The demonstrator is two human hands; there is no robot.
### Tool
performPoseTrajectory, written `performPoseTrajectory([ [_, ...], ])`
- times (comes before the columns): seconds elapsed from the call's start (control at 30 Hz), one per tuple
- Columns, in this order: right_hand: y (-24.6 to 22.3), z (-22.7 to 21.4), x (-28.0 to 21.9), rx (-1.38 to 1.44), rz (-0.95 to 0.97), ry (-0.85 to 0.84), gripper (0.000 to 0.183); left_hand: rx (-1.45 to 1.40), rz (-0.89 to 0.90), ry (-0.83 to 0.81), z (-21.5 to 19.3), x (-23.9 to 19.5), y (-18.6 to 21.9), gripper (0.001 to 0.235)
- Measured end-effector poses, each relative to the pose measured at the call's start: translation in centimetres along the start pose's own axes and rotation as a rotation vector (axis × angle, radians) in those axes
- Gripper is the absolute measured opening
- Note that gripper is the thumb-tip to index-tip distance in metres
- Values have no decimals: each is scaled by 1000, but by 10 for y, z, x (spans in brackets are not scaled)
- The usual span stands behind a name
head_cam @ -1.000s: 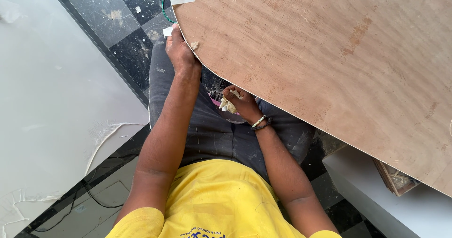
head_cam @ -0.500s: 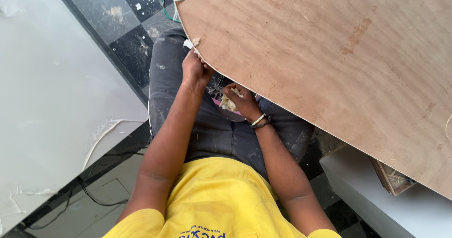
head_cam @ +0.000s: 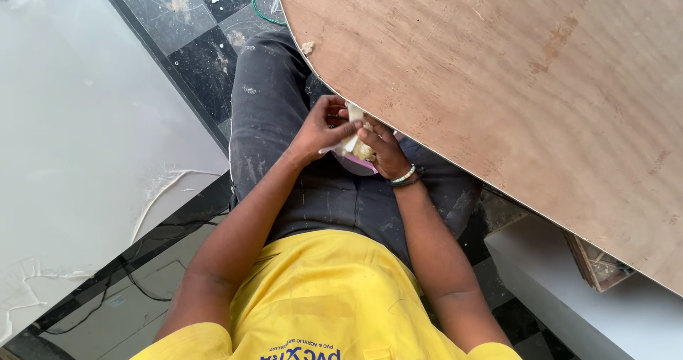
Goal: Applying white adhesive putty and masking tape to the curved edge of a wooden furniture component.
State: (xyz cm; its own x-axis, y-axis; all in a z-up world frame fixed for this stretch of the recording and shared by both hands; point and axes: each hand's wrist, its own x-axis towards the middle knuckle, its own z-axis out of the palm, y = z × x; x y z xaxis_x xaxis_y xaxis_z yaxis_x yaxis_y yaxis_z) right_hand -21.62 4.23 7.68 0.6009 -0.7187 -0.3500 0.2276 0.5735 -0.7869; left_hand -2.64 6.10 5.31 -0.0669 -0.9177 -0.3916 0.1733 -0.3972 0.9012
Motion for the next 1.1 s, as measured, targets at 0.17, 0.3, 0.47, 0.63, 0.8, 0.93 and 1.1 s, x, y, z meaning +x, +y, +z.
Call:
performPoseTrajectory([
  [0.17, -27, 17, -12, 6, -28, -132, 53, 24, -134, -252, -2, -3, 13, 86],
  [0.3, -3, -8, -11, -8, -2, -212, 25, 50, -93, -357, -7, 1, 3, 93],
  [0.47, 3, -5, -8, 36, -45, -36, 20, -24, -33, -297, -8, 3, -2, 94],
  [0.63, 3, -5, -13, 144, -92, 91, 13, -37, 62, -263, -4, -6, 16, 101],
  [0.8, 2, -2, -30, 144, -148, 213, 17, -94, 102, -205, -11, -3, 12, 114],
  [0.93, 7, -24, -63, 259, -258, 387, 19, -375, 143, -36, -61, 5, 14, 99],
  [1.1, -28, -16, -156, 91, -89, 469, 23, -150, 365, 445, -115, 37, 109, 45],
])
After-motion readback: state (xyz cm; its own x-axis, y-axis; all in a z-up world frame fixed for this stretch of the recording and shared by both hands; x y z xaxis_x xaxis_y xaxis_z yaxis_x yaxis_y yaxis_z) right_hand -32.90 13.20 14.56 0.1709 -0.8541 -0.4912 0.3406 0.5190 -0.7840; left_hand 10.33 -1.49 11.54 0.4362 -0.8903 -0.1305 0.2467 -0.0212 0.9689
